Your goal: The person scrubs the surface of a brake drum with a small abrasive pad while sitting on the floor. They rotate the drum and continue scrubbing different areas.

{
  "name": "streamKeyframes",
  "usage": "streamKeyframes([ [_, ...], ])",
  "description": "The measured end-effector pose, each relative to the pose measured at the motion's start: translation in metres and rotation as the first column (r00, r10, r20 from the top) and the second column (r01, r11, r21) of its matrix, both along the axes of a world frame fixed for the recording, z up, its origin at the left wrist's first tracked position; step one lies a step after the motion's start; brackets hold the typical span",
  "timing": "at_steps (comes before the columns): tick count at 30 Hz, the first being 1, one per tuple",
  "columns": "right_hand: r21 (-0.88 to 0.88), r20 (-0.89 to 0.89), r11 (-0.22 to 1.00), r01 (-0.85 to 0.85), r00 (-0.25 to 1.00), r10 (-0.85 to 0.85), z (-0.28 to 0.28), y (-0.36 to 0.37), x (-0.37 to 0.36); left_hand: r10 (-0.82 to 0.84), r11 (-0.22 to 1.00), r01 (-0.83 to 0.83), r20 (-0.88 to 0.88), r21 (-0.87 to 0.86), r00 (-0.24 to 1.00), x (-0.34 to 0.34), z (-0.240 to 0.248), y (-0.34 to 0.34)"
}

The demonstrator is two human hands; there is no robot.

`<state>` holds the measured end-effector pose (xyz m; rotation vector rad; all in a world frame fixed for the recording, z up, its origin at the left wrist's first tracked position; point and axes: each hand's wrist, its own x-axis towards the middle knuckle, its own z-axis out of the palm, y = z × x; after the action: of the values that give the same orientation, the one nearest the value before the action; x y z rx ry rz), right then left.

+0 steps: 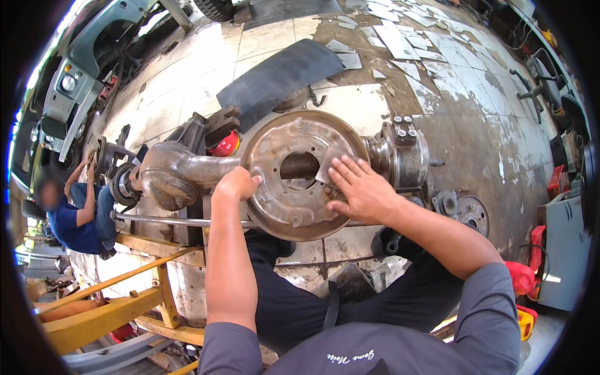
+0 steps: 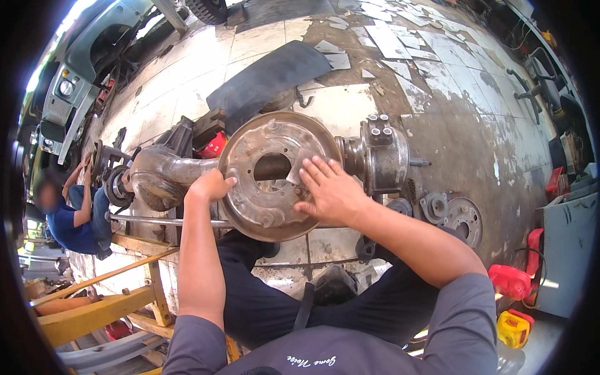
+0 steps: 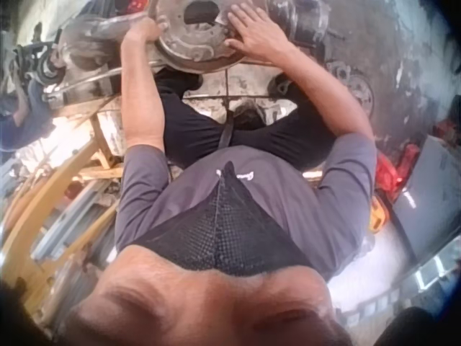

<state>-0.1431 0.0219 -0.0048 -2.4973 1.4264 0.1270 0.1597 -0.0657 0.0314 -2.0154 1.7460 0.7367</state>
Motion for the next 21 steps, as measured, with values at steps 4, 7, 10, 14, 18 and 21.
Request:
streamKeyframes([
  [4,-0.052,-0.014,0.993,0.102,0.995,-0.103,-0.005,-0.005,-0.002,-0.062,0.997,0.062,-0.002,-0.052,0.998,0.006,-0.008,0.000],
  [7,-0.033,-0.003,0.997,0.070,0.998,-0.070,-0.002,-0.005,-0.002,-0.062,0.995,0.061,-0.009,-0.074,0.998,0.007,-0.011,-0.001],
  [10,-0.085,0.061,0.990,0.115,0.992,-0.110,-0.001,-0.014,-0.007,-0.071,0.995,0.071,-0.008,-0.067,0.997,0.006,-0.010,0.001],
  [14,-0.024,0.073,0.994,0.104,0.992,-0.102,0.001,-0.006,0.004,-0.034,0.998,0.033,-0.019,-0.047,0.999,0.001,-0.002,0.002],
  [18,-0.015,0.154,0.989,0.145,0.978,-0.141,-0.001,-0.018,-0.004,-0.010,1.000,0.010,-0.010,-0.026,1.000,0.002,-0.005,0.001],
  [21,-0.044,0.123,0.995,0.091,0.989,-0.085,0.001,0.003,0.005,-0.012,0.999,0.012,-0.007,-0.035,1.000,0.009,-0.009,-0.001],
])
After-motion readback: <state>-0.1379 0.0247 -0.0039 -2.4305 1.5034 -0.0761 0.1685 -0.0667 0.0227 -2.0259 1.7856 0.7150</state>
